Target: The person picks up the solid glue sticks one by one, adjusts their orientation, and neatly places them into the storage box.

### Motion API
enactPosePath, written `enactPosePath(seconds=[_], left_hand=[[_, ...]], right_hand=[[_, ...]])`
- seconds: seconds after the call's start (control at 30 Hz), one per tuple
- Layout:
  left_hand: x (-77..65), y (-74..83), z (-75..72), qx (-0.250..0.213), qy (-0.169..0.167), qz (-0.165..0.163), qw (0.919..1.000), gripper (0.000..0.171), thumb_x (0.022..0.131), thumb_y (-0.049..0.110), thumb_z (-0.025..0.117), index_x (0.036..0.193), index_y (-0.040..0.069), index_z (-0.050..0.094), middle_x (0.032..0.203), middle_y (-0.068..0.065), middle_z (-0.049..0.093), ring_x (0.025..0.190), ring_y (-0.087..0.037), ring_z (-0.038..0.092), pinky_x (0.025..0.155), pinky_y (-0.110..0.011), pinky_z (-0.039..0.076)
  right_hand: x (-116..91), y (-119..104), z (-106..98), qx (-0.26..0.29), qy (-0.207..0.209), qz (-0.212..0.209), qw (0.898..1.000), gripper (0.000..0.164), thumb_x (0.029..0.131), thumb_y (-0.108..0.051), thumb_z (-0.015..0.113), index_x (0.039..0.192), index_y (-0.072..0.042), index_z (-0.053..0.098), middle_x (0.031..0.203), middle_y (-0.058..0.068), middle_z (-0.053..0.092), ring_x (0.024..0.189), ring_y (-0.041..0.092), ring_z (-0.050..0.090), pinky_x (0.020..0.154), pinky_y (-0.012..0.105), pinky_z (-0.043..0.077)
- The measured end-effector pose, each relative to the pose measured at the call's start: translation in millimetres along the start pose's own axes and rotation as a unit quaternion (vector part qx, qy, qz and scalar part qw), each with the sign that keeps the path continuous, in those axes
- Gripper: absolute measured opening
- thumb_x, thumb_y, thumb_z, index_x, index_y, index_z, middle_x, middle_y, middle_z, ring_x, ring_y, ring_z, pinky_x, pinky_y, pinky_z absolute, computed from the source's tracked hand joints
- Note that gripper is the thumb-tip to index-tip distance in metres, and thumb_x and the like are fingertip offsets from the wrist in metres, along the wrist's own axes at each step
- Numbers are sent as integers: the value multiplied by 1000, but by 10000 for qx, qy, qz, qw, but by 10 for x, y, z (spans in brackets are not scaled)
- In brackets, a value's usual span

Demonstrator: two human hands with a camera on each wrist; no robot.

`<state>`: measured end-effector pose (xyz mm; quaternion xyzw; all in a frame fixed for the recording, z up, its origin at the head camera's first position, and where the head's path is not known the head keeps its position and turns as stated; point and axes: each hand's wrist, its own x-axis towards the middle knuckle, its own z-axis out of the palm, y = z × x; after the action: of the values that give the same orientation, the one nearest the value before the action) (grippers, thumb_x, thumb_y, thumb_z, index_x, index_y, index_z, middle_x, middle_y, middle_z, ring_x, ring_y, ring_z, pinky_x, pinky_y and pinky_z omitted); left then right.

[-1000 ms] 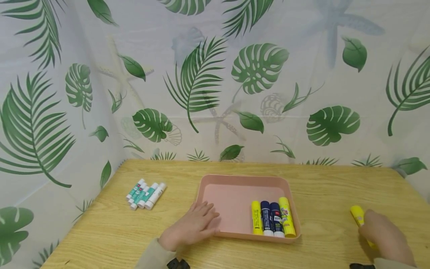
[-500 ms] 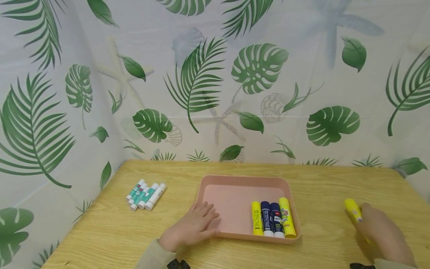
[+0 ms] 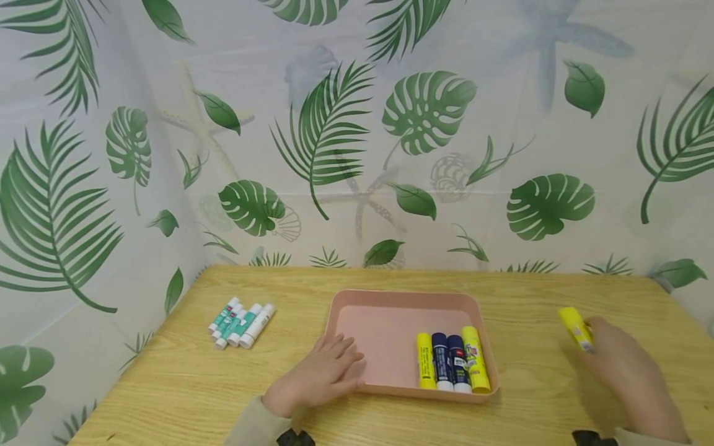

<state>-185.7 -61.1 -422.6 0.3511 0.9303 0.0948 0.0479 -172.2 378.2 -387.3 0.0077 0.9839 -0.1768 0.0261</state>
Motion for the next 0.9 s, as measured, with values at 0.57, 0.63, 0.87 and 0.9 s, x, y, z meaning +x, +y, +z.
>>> enactPosePath(seconds=[0.57,0.63,0.87,0.9], left_hand=[[-2,-12,6,-52,-21,-3,10000,52,92,48,33,128,13,46,139,-12,32,129,-29,21,103,-48,12],[-3,-9,3,-66,-30,-6,10000,52,92,48,33,128,13,46,139,-12,31,129,-29,21,103,-48,12],[-11,-5,0,-80,-19,-22,10000,52,92,48,33,129,13,46,139,-13,31,130,-29,20,103,-48,12],[-13,-4,-1,-77,-17,-28,10000,52,92,48,33,129,13,45,139,-12,31,130,-29,20,103,-48,12]], right_hand=[[-127,-645,-102,-66,733,-471,9962,60,74,-7,62,116,24,33,99,38,45,76,38,50,58,46,42],[-145,-728,-98,-67,802,-507,9955,61,74,-7,63,117,22,33,99,37,46,77,39,50,59,48,42],[-201,-958,-57,-23,1102,-682,9916,61,74,-9,63,122,17,35,103,33,46,81,38,50,58,48,42],[-207,-983,-53,-20,1129,-704,9911,61,74,-9,62,122,16,35,104,33,46,81,38,50,58,48,42]])
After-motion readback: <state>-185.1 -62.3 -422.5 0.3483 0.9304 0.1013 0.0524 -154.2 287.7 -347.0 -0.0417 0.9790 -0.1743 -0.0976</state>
